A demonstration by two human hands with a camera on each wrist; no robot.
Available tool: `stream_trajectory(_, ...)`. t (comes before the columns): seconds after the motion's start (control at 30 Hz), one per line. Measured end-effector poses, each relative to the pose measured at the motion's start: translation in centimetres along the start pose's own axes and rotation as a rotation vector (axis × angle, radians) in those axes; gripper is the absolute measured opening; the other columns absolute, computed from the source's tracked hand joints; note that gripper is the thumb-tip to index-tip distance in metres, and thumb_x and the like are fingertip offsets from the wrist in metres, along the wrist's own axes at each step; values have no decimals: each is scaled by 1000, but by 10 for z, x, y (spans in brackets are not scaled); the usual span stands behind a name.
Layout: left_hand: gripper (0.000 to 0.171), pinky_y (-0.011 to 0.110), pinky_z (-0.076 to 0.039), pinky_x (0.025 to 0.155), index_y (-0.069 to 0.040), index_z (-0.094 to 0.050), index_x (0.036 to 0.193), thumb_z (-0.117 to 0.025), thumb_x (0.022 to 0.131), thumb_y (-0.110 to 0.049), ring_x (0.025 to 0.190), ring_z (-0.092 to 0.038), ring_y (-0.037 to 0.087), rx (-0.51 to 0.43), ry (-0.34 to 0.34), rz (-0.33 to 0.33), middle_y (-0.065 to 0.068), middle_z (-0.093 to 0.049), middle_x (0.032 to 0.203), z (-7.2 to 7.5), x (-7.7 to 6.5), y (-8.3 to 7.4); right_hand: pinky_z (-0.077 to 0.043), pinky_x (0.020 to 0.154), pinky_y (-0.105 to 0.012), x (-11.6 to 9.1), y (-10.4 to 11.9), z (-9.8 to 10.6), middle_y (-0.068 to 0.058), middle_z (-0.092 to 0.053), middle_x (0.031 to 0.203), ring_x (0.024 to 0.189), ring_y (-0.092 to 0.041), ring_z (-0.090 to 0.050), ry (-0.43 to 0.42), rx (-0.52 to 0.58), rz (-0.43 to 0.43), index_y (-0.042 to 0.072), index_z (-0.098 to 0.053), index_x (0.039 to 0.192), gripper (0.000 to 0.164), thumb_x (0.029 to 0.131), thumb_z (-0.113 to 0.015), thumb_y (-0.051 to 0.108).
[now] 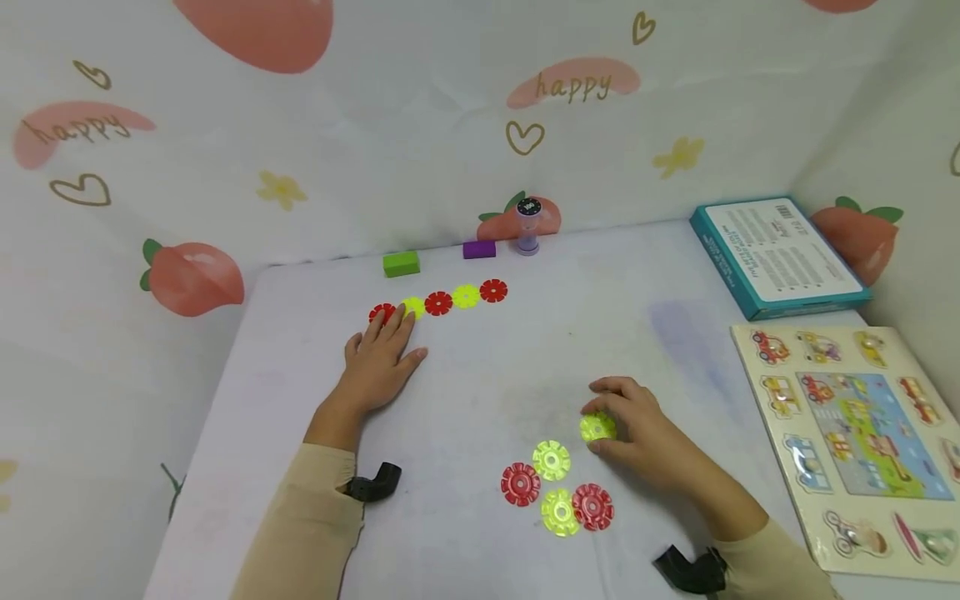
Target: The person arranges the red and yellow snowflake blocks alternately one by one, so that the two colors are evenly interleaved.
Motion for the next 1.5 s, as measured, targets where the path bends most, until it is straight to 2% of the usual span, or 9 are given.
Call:
stream_trajectory(0.1,75,63,-4,104,-21,-18,155,-40,94,-59,144,2,28,14,-7,4,-1,-6,160,1,1,1,-34,95,-52,0,6,1,-5,-40,137,125,-31,-30,-15,-42,-22,20,-62,107,33,79,-80,22)
stream_trajectory(0.27,75,63,-4,105,-23,-17,155,-39,94,-60,144,3,27,12,-7,-3,-2,-6,160,2,4,-2,-35,93,-55,-9,0,11,-6,-36,139,124,-32,-28,-12,-106,-68,18,-59,118,50,75,-83,29)
stream_trajectory(0.4,75,62,-4,105,-24,-16,155,-39,94,-61,144,3,27,22,-2,10,-2,-5,160,2,4,-3,-33,94,-56,-14,-3,16,-5,-39,137,125,-33,-29,-10,-48,-54,20,-61,110,40,76,-82,19)
stream_trajectory(0.6,74,64,-3,104,-23,-15,155,-40,95,-59,144,3,28,5,7,13,1,-7,160,6,1,-4,-47,82,-34,-8,3,14,7,-58,102,96,-15,-54,-2,71,-68,21,-55,108,28,86,-72,12)
stream_trajectory(0.73,74,63,-3,105,-22,-16,155,-40,95,-59,144,3,28,-1,7,13,0,-7,160,7,0,-4,-50,68,-28,1,15,20,6,-62,91,80,-14,-58,-49,168,-32,20,-57,104,16,94,-60,7)
stream_trajectory(0.87,74,64,-3,105,-22,-16,155,-40,95,-59,144,3,28,-4,6,16,0,-7,160,6,0,-1,-52,66,-30,24,25,32,6,-64,96,80,-18,-59,-125,218,-19,20,-65,103,16,96,-57,8)
stream_trajectory(1.0,75,62,-4,105,-23,-16,155,-40,94,-60,144,3,27,6,1,26,-1,-6,160,3,-1,2,-51,68,-38,64,24,40,5,-63,110,87,-21,-58,-168,270,-108,23,-65,118,23,96,-61,26)
stream_trajectory(1.3,75,62,-4,105,-24,-18,154,-42,93,-60,144,2,27,-11,-17,14,-1,-8,159,-1,1,-1,-49,84,-42,151,-4,23,0,-42,142,108,-26,-52,28,327,-320,28,-42,146,59,92,-62,41)
stream_trajectory(1.5,74,63,-3,105,-22,-18,154,-42,95,-58,144,1,28,-14,-6,15,1,-8,159,2,-1,-4,-45,93,-44,176,-5,19,-8,-37,146,116,-28,-47,116,143,-247,19,-38,148,63,93,-59,41)
Point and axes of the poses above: each hand's wrist, its own x-axis towards the middle knuckle, its own z-axis out of the back of the hand, y = z × x, the point moved 6 cm from there along x, towards the middle knuckle
